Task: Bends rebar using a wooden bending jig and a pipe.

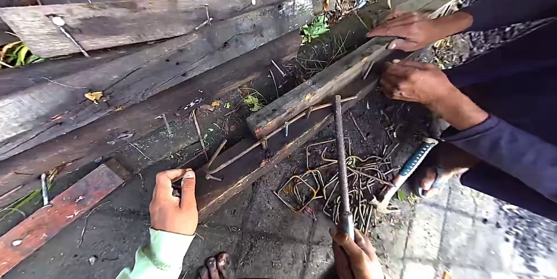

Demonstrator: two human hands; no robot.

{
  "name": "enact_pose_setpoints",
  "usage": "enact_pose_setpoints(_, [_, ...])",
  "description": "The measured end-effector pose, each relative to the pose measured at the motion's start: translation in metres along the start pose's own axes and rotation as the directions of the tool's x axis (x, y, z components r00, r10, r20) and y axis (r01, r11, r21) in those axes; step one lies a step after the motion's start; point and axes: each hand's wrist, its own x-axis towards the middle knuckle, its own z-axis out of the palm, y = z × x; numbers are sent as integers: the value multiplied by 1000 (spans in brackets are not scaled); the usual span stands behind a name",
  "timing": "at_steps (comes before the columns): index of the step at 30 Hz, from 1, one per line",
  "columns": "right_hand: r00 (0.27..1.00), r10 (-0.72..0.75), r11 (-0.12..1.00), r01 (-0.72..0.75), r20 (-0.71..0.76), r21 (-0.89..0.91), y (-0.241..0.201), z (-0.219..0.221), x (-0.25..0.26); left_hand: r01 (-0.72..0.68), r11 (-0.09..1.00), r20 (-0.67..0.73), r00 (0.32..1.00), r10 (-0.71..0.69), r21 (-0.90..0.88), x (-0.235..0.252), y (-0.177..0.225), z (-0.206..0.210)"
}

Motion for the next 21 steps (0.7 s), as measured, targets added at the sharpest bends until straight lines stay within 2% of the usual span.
enact_pose_setpoints(6, [998,54,934,-42,-23,354,15,86,-30,-45,999,-35,998,46,31,4,-1,-1])
enact_pose_setpoints(16, [987,88,814,5,-132,581,6,227,-41,-30,996,-34,999,33,81,7,6,-3])
enact_pose_setpoints(18, [988,61,828,28,-139,561,7,225,-37,-11,996,2,1000,11,87,13,9,-5])
enact_pose_setpoints(21, [1000,16,923,-6,-23,384,6,163,-46,8,997,70,997,-14,80,13,10,-8])
